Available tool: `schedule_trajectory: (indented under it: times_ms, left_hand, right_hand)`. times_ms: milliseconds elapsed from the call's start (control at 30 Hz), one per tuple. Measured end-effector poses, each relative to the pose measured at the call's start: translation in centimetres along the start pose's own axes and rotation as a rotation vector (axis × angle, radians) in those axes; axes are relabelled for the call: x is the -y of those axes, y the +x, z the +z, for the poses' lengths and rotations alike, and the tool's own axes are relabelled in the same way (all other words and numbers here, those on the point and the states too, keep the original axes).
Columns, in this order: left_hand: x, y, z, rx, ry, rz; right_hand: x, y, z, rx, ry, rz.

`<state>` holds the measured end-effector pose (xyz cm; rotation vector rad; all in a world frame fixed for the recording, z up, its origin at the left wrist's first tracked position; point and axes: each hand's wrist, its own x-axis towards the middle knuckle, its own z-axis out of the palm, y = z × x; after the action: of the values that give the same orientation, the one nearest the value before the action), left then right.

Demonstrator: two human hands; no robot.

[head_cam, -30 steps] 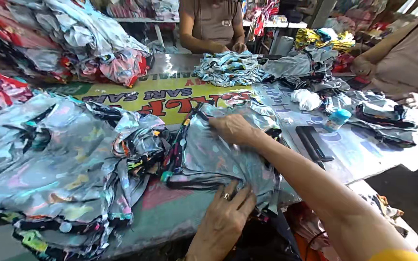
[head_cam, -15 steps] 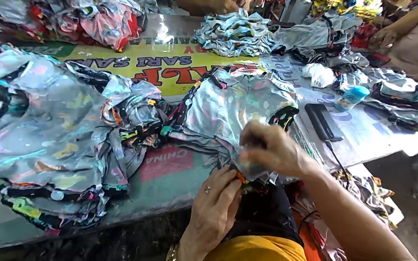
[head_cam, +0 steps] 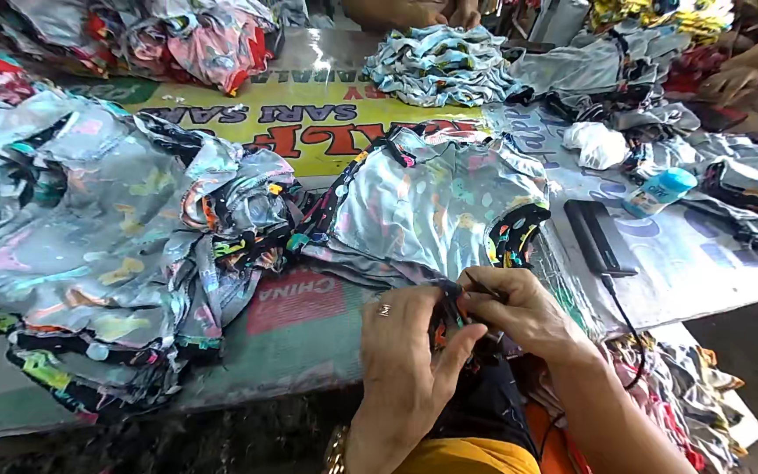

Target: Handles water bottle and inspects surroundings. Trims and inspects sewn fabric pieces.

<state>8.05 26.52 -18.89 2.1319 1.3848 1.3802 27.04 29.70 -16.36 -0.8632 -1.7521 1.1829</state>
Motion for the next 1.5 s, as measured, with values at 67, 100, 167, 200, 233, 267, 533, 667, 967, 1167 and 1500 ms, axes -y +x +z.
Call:
schedule_trajectory:
  times_ms: [67,100,167,200,233,267,533,667,967,1167,1500]
  left_hand:
    - [-0.2,0.5,0.9,-0.030,-0.051,-0.018]
    - [-0.1,0.7,1.1,-0.036,-0.108,-0.036]
    - [-0.1,0.9,1.1,-0.034,-0.328,-0.101]
    - [-0.2,1.0,1.0,-0.031,-0.472,-0.148]
    - [-0.3,1.1,1.0,-0.033,-0.590,-0.197]
    - [-0.3,1.1,1.0,-0.032,-0.649,-0.222]
    - [0.2,0.9,0.1,-0.034,-0.033,0.044]
    - [1.2,-0.2,-3.6,-0.013,0.270,0.196]
    - [2.1,-2.0,-3.3,0.215,0.456,0.366]
    - [1.3,-1.3,-2.3,0.161,0.453,0.374]
    - [1.5,-1.6,-2.2,0.212,0.467,0.221]
  right_hand:
    - [-0.5,0.0,0.1,-0.024,0.070,0.011]
    - [-0.8,-0.1,0.2,-0.042,0.114,0.023]
    - [-1.4,-0.5,0.2,-0.107,0.230,0.053]
    - [-1.7,-0.6,0.2,-0.154,0.287,0.064]
    - [-1.9,-0.6,0.2,-0.191,0.327,0.064]
    - [-2.1,-0.6,0.1,-0.192,0.327,0.041]
    - [-1.0,-1.0,0.2,-0.181,-0.096,-0.039]
    - [-0.5,-2.9,-1.2,-0.174,-0.626,-0.140]
    - [0.6,-3.4,-2.3,-0.035,-0.766,-0.156]
    - [2.8,-0.9,2.2,-0.075,0.252,-0.229]
    - [-1.6,-1.4,2.4,-0.045,0.152,0.043]
